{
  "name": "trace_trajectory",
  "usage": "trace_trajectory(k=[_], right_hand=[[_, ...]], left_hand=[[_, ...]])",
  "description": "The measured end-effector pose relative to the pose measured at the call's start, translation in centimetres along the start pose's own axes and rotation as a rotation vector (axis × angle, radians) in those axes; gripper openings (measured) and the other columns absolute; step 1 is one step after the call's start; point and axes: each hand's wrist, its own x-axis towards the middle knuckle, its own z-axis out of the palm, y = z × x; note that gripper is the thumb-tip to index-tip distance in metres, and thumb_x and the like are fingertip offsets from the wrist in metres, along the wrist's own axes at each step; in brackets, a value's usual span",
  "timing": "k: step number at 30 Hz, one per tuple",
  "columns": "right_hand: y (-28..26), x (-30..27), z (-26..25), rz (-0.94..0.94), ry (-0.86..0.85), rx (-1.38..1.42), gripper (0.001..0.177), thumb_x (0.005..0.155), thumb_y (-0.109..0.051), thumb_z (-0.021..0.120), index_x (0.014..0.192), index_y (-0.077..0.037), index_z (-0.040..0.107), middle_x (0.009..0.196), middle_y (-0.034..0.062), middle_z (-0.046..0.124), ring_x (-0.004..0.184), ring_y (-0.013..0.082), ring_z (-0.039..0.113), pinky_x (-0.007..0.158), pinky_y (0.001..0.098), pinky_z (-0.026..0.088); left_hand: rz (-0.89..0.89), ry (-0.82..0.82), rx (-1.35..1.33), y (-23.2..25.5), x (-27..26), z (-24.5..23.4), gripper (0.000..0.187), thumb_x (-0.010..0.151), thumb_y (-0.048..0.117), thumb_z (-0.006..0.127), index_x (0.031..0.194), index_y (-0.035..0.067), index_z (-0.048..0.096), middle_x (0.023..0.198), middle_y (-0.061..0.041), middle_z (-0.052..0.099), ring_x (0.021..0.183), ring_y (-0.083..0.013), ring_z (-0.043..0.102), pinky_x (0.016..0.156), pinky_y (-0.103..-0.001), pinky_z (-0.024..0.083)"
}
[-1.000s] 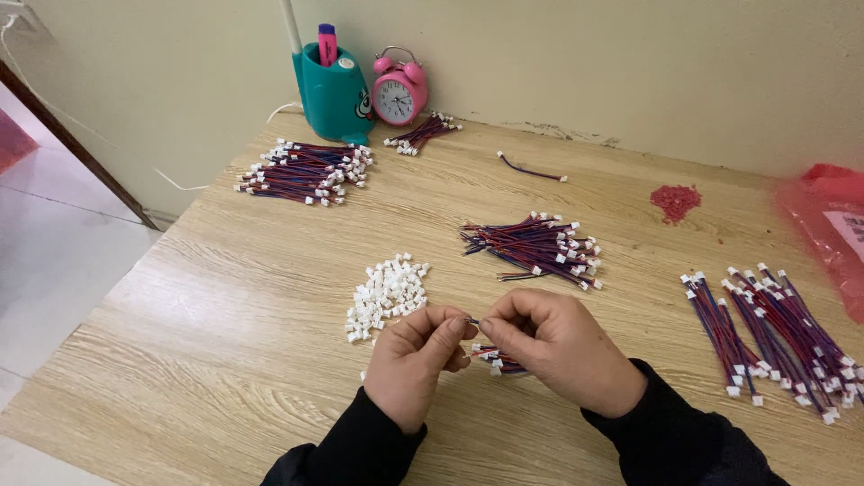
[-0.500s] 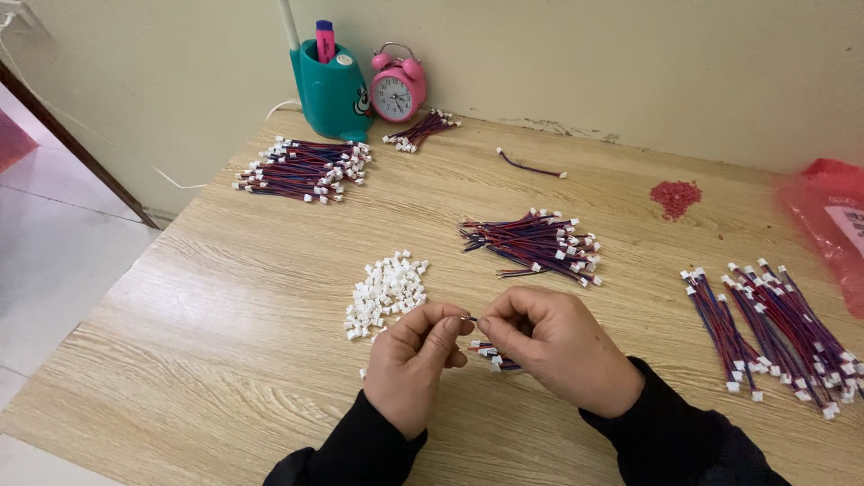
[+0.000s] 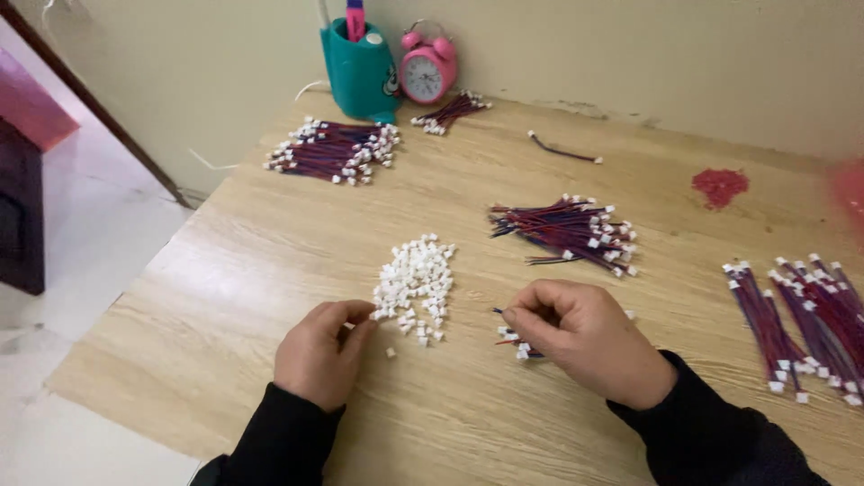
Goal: Assembling small electrical wire connectors by hand at a desk.
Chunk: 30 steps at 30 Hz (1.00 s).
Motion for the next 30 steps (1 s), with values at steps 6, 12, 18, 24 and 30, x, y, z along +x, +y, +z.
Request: trace_trajectory(k=[6,12,18,24,30], right_hand=[[1.2,0.5,0.2,0.009,-0.028,-0.028,0.018,0.087,-0.017,0.068,0.074,-0.005,0.073,0.062,0.0013,0.071,0.053,0.0085,0.061,0.052,0.0231,0.049],[1.1,0.3,0.2,0.042,-0.037,0.056,0.017,0.087,-0.013,0.068,0.075,-0.001,0.073,0.065,0.0044,0.072,0.058,0.0099,0.062,0.055,0.0246,0.054],[1.3,0.5,0.2,0.051,-0.066,0.006,0.019,0.088,-0.017,0.069,0.075,-0.003,0.073,0.065,0.0020,0.069,0.060,0.0081,0.063,0.057,0.0230,0.052],[0.6,0.0,0.2,0.045,-0.047,-0.014,0.017,0.085,-0.016,0.072,0.072,-0.005,0.072,0.059,0.0025,0.069,0.053,0.0087,0.057,0.053,0.0241,0.043],[-0.2,-0.8,0.2,-0.088,-0.070,-0.133,0.021,0.085,-0.020,0.071,0.067,-0.011,0.070,0.056,-0.0047,0.053,0.052,0.0069,0.041,0.049,0.0253,0.034]], left_hand=[[0.107,-0.059,0.074,-0.5,0.1,0.9,0.023,0.082,0.035,0.065,0.101,0.023,0.073,0.092,0.003,0.070,0.083,-0.0177,0.069,0.071,-0.033,0.052],[0.133,-0.093,0.052,0.6,-0.5,0.9,0.017,0.079,0.035,0.070,0.093,0.026,0.075,0.084,0.005,0.068,0.077,-0.0159,0.067,0.068,-0.032,0.051],[0.286,-0.165,0.136,0.4,-1.7,0.3,0.022,0.085,0.039,0.065,0.092,0.021,0.075,0.085,-0.003,0.067,0.079,-0.0256,0.065,0.067,-0.039,0.051],[0.282,-0.095,0.064,1.4,-1.8,0.6,0.015,0.085,0.032,0.064,0.084,0.019,0.070,0.086,-0.001,0.068,0.077,-0.0252,0.066,0.065,-0.038,0.051],[-0.160,-0.309,-1.113,5.8,-1.5,2.0,0.010,0.084,0.008,0.071,0.087,-0.001,0.066,0.077,-0.015,0.074,0.062,-0.0197,0.069,0.059,-0.029,0.059]])
